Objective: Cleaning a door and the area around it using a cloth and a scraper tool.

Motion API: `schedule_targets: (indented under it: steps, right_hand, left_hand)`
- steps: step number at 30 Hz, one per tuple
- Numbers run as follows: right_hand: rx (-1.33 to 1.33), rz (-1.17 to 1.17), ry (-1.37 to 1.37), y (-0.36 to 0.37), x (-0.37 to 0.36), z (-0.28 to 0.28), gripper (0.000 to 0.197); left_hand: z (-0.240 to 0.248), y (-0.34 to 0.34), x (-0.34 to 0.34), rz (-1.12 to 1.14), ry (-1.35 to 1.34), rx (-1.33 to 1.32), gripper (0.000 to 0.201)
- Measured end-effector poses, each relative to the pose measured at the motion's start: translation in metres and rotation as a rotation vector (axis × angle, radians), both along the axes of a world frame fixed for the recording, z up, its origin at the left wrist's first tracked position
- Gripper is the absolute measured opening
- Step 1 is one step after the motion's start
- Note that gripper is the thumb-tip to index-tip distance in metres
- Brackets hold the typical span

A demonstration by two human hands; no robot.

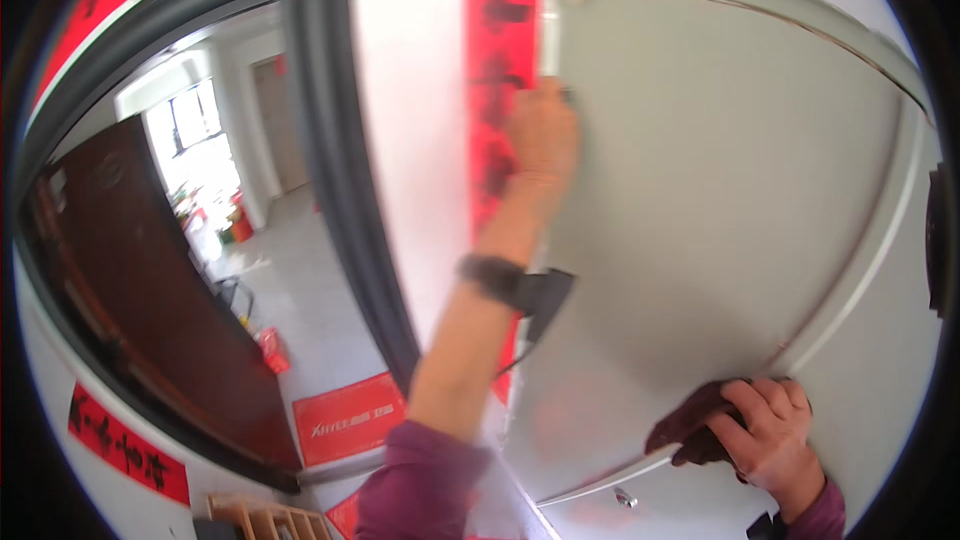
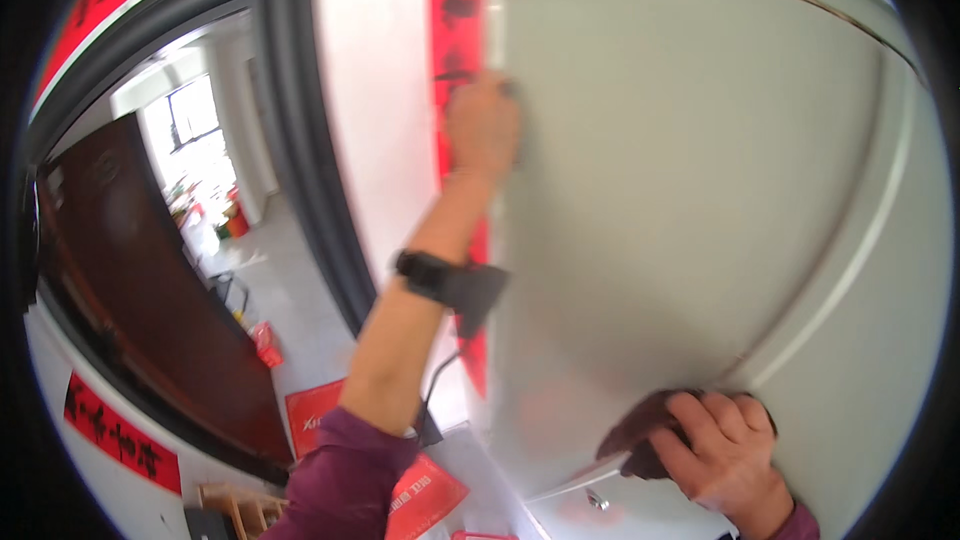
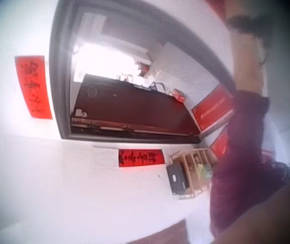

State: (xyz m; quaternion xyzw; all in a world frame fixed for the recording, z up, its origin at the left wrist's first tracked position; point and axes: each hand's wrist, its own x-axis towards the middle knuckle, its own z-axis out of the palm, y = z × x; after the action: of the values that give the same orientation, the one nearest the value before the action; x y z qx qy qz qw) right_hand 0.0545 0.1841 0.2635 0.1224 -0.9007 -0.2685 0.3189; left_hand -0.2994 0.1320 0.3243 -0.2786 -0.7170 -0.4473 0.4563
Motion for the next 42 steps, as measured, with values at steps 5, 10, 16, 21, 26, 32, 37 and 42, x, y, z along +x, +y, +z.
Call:
schedule_targets:
  steps: [5,10,16,21,26,32,37,42]
  right_hand:
    - [-0.014,-0.021,-0.078,-0.004,0.009,0.004,0.025]
    - [-0.21,-0.148,-0.065,0.016,0.015,-0.024,0.027]
    - [0.001,-0.096,-0.107,0.001,0.014,-0.005,0.028]
    - [0.018,-0.092,-0.216,0.006,0.015,-0.003,0.047]
    - [0.03,-0.085,-0.122,-0.002,0.012,-0.006,0.034]
    - [-0.013,0.01,-0.013,-0.009,0.002,-0.001,0.023]
    - [-0.221,0.052,0.05,-0.001,-0.003,-0.014,0.029]
    - [-1.16,0.444,-0.129,-0.051,-0.067,-0.065,0.023]
  left_hand:
    - [-0.022,0.024,0.0,0.018,0.136,0.202,0.004]
    - [-0.027,0.018,0.003,-0.081,0.2,0.221,0.004]
    - [0.034,0.039,-0.004,-0.05,0.317,0.423,0.006]
    - [0.037,0.03,-0.013,-0.047,0.261,0.401,0.004]
    - [-0.028,0.021,0.003,-0.058,0.132,0.239,0.006]
    - [0.002,-0.026,0.01,-0.473,-0.061,0.579,0.014]
    - [-0.084,-0.076,0.081,-0.777,-0.304,0.434,0.024]
    - [-0.34,-0.138,0.118,-0.706,-0.912,0.122,0.025]
